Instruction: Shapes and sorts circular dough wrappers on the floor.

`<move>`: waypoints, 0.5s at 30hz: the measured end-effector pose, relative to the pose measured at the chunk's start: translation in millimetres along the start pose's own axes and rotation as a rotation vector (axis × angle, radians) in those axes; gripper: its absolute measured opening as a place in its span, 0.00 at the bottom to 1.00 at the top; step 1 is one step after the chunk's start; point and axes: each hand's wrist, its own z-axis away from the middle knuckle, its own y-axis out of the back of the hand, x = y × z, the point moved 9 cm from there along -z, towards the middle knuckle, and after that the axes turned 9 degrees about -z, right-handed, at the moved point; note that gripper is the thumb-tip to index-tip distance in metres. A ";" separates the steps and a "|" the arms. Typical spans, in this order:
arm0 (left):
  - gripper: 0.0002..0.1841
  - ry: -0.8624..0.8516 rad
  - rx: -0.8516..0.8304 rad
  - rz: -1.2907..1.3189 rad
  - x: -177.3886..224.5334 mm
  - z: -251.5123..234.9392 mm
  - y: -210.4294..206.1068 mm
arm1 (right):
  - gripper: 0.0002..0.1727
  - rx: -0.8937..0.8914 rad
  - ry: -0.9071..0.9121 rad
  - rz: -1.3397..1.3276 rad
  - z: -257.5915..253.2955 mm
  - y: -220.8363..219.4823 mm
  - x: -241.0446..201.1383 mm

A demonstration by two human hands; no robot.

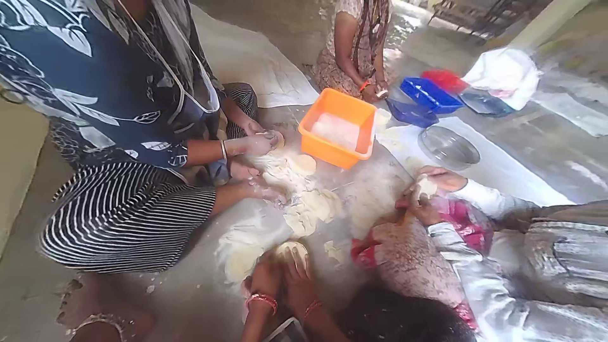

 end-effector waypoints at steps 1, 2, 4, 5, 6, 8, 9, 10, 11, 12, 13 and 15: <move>0.23 0.003 0.005 0.005 0.0 -2.0 -0.3 | 0.55 0.007 0.006 0.008 -1.5 0.2 0.7; 0.23 0.012 0.010 0.006 -0.7 -3.0 -1.5 | 0.54 0.005 0.008 0.011 -1.9 0.0 1.6; 0.23 0.062 0.009 -0.027 -3.4 -3.6 -5.6 | 0.51 0.014 0.009 0.006 -0.9 -0.3 3.0; 0.24 0.096 0.020 -0.058 -3.9 -4.4 -7.2 | 0.50 0.034 0.009 -0.011 -1.6 0.5 2.8; 0.25 0.127 0.051 -0.091 -4.7 -3.6 -9.9 | 0.48 0.072 0.014 -0.027 -0.8 0.8 2.1; 0.27 0.174 0.137 -0.123 -6.4 0.1 -17.0 | 0.45 0.175 0.024 -0.049 2.9 3.0 -0.5; 0.28 0.190 0.164 -0.155 -4.5 0.1 -18.5 | 0.44 0.188 0.013 -0.056 2.5 4.3 -1.3; 0.28 0.206 0.163 -0.203 -1.5 -1.0 -19.3 | 0.44 0.189 0.001 -0.058 1.7 4.7 -0.8; 0.28 0.228 0.138 -0.252 0.7 -2.2 -20.5 | 0.44 0.197 -0.009 -0.056 1.7 4.4 0.7; 0.28 0.248 0.115 -0.287 1.8 -2.6 -21.1 | 0.44 0.198 -0.016 -0.061 2.4 3.0 2.6; 0.27 0.264 0.100 -0.310 2.1 -3.2 -20.9 | 0.44 0.191 -0.021 -0.069 2.8 1.7 3.8; 0.25 0.287 0.115 -0.314 1.0 -6.5 -16.9 | 0.43 0.170 -0.028 -0.074 0.8 3.6 3.0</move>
